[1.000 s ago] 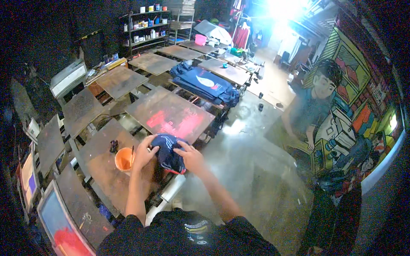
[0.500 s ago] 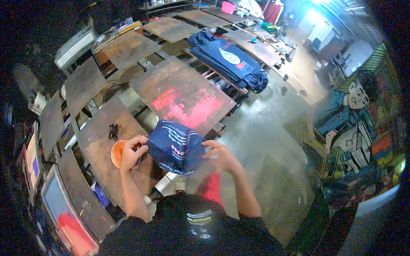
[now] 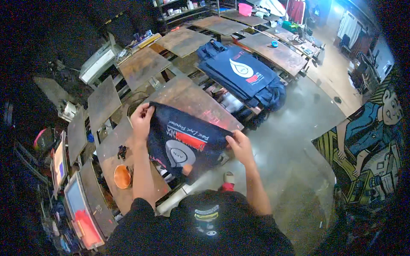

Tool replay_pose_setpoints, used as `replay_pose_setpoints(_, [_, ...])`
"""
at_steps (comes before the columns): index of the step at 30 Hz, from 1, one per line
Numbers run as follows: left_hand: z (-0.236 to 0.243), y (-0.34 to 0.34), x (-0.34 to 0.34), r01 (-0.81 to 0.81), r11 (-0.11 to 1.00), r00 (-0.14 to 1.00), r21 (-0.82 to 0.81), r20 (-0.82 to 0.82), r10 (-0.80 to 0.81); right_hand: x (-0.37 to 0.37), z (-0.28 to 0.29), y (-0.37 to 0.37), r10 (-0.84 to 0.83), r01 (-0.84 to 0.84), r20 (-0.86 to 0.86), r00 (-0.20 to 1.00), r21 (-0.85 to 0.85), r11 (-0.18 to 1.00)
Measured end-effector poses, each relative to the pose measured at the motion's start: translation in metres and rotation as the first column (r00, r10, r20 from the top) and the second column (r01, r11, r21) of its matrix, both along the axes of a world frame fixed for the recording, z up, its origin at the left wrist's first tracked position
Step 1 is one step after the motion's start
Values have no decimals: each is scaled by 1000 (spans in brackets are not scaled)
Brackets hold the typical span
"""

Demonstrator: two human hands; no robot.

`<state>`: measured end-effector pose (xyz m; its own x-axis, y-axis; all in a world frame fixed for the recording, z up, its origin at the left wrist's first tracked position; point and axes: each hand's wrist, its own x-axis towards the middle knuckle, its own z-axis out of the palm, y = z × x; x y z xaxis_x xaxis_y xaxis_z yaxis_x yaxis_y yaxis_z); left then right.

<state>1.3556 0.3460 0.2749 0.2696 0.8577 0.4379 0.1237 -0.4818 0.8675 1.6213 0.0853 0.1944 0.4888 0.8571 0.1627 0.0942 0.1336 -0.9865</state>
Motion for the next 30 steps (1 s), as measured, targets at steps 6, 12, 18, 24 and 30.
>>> replay_pose_setpoints(6, [40, -3, 81, -105, 978, 983, 182, 169, 75, 32, 13, 23, 58, -50, -132, 990, 64, 997])
replay_pose_setpoints(12, [98, -34, 77, -26, 964, 979, 266, 201, -29, 39, 23, 54, -391, 347, 100, 915, 302, 888])
replay_pose_setpoints(18, [113, -108, 42, -34, 824, 916, 565, 348, -201, 40, 22, 64, -472, 229, 171, 865, 703, 674])
replay_pose_setpoints(24, [5, -191, -11, -125, 988, 992, 87, 21, 123, 69, -24, 64, -216, -87, 527, 822, 490, 867])
replay_pose_setpoints(30, [-98, -214, -31, 4, 963, 871, -271, -472, -137, 84, -44, 54, 88, -236, 551, 830, 204, 950])
